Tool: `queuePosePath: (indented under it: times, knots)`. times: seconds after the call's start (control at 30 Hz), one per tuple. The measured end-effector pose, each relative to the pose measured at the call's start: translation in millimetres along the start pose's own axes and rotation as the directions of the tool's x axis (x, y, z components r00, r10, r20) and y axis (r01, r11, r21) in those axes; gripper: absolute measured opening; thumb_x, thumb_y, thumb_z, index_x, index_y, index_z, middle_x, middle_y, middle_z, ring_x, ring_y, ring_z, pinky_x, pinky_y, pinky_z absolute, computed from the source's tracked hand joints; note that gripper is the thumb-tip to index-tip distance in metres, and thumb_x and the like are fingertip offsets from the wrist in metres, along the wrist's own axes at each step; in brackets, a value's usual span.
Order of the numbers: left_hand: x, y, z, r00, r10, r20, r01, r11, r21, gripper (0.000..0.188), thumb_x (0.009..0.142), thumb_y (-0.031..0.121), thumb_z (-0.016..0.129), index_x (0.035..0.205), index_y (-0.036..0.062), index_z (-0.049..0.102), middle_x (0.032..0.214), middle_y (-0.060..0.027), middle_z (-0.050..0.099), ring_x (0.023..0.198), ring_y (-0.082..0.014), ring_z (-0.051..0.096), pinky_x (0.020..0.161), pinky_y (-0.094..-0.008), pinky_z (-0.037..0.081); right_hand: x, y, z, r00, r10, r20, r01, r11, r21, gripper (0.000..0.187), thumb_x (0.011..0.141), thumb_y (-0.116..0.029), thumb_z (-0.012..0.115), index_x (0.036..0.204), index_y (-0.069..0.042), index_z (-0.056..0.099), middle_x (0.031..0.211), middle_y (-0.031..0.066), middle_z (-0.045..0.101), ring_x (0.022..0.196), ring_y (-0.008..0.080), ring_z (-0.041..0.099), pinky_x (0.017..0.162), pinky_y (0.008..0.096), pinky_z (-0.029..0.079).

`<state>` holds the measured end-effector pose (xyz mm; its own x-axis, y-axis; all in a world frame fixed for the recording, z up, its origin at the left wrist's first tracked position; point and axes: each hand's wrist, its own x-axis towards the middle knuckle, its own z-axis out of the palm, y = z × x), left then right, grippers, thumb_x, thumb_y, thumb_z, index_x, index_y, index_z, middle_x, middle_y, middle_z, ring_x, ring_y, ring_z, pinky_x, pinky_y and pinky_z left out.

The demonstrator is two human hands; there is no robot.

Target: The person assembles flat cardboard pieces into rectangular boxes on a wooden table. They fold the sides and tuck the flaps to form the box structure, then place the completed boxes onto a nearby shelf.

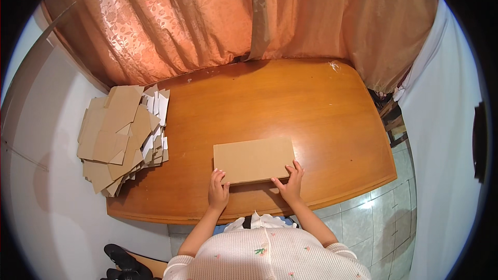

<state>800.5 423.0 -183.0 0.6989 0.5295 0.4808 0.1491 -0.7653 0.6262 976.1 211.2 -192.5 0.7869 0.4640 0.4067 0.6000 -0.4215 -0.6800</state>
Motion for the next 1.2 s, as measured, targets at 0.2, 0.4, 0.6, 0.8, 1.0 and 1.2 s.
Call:
queuePosePath:
  times: [0.2,0.4,0.6,0.8,1.0,1.2]
  knots:
    - [3,7,-3,1.000,-0.008,0.018,0.007,0.998,0.068,0.039,0.090,0.029,0.062,0.119,0.0039,0.054,0.125,-0.0174,0.051,0.126,-0.0385,0.044,0.104,-0.0477,0.037,2,5,-8,0.999,-0.044,-0.015,0.044,0.998,-0.043,0.057,0.072,-0.039,0.080,0.111,-0.005,0.058,0.133,0.0146,0.048,0.132,0.0387,0.035,0.107,0.0673,0.013]
    - [3,9,0,0.999,-0.026,0.022,0.025,0.998,0.062,0.042,0.087,0.031,0.066,0.119,0.0053,0.056,0.125,-0.0172,0.049,0.125,-0.0397,0.042,0.104,-0.0489,0.035,19,-7,-33,0.991,-0.135,0.001,0.133,0.975,-0.180,0.041,0.069,-0.042,0.080,0.093,-0.010,0.069,0.115,0.0036,0.063,0.125,0.0296,0.045,0.106,0.0687,0.012]
    - [5,6,-1,0.999,0.005,0.043,-0.010,0.994,0.106,0.045,0.086,0.031,0.067,0.125,0.0089,0.059,0.125,-0.0175,0.049,0.124,-0.0400,0.043,0.104,-0.0487,0.036,48,-13,-39,0.992,-0.099,0.077,0.112,0.972,-0.204,0.032,0.069,-0.039,0.079,0.085,-0.014,0.068,0.093,0.0022,0.065,0.100,0.0245,0.058,0.105,0.0678,0.019]
    - [5,7,-1,0.999,0.013,0.039,-0.018,0.992,0.128,0.046,0.085,0.031,0.069,0.126,0.0108,0.060,0.127,-0.0171,0.049,0.124,-0.0396,0.044,0.104,-0.0484,0.037,82,-33,-40,0.968,-0.009,0.250,0.085,0.951,-0.296,0.036,0.070,-0.036,0.077,0.094,-0.013,0.066,0.104,0.0044,0.062,0.108,0.0257,0.054,0.105,0.0689,0.019]
    - [5,6,-4,0.998,0.022,0.053,-0.027,0.995,0.099,0.049,0.081,0.033,0.072,0.125,0.0131,0.061,0.128,-0.0163,0.049,0.125,-0.0391,0.044,0.104,-0.0486,0.037,105,-34,-26,0.914,0.057,0.401,0.080,0.945,-0.316,0.084,0.065,-0.054,0.075,0.134,-0.013,0.048,0.137,0.0113,0.045,0.131,0.0314,0.036,0.107,0.0704,0.014]
    - [22,7,-11,0.996,0.055,0.065,-0.069,0.968,0.240,0.049,0.079,0.032,0.075,0.123,0.0142,0.061,0.129,-0.0153,0.049,0.125,-0.0372,0.044,0.103,-0.0486,0.038,111,-62,-45,0.873,0.147,0.465,0.061,0.913,-0.403,0.089,0.063,-0.059,0.075,0.134,-0.013,0.047,0.134,0.0114,0.047,0.131,0.0340,0.037,0.108,0.0700,0.013]
